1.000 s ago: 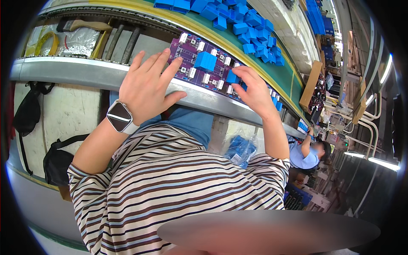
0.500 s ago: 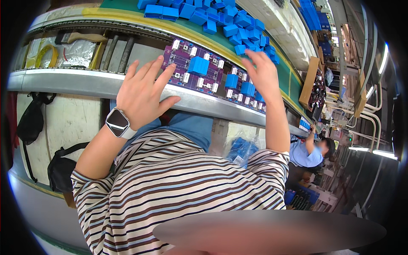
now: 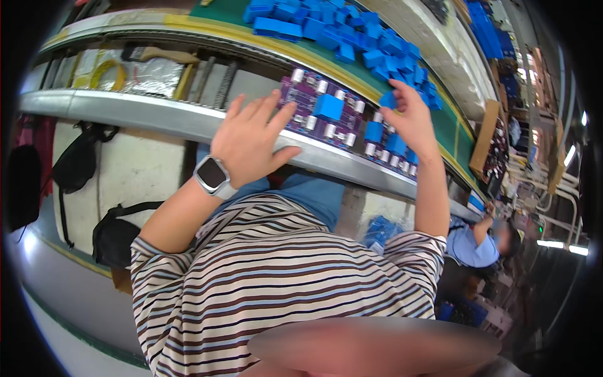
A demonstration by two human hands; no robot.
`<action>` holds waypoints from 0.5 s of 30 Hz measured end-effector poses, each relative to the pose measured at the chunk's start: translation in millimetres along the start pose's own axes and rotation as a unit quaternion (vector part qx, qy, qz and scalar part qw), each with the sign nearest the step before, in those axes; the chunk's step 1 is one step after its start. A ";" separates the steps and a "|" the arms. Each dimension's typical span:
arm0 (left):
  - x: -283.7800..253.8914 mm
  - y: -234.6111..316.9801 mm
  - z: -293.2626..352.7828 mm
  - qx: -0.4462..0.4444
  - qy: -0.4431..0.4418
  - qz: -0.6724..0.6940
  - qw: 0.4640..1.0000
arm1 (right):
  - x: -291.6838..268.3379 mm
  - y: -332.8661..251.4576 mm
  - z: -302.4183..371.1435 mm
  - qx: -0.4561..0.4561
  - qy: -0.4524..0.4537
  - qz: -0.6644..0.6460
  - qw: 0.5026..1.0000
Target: Manually assembling blue components onto purple circuit boards and placing finished units into a plastic bag.
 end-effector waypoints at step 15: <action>-1.2 -2.3 0.2 0.005 -0.002 0.001 1.000 | 38.9 10.6 30.1 0.025 -0.093 -0.145 0.985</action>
Point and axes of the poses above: each hand's wrist, its own z-axis away from the middle knuckle, its own x-axis out of the palm, y = z × x, the point moved 9 cm from there along -z, towards the middle knuckle, and after that the axes turned 8 degrees about -y, right-handed, at the moved point
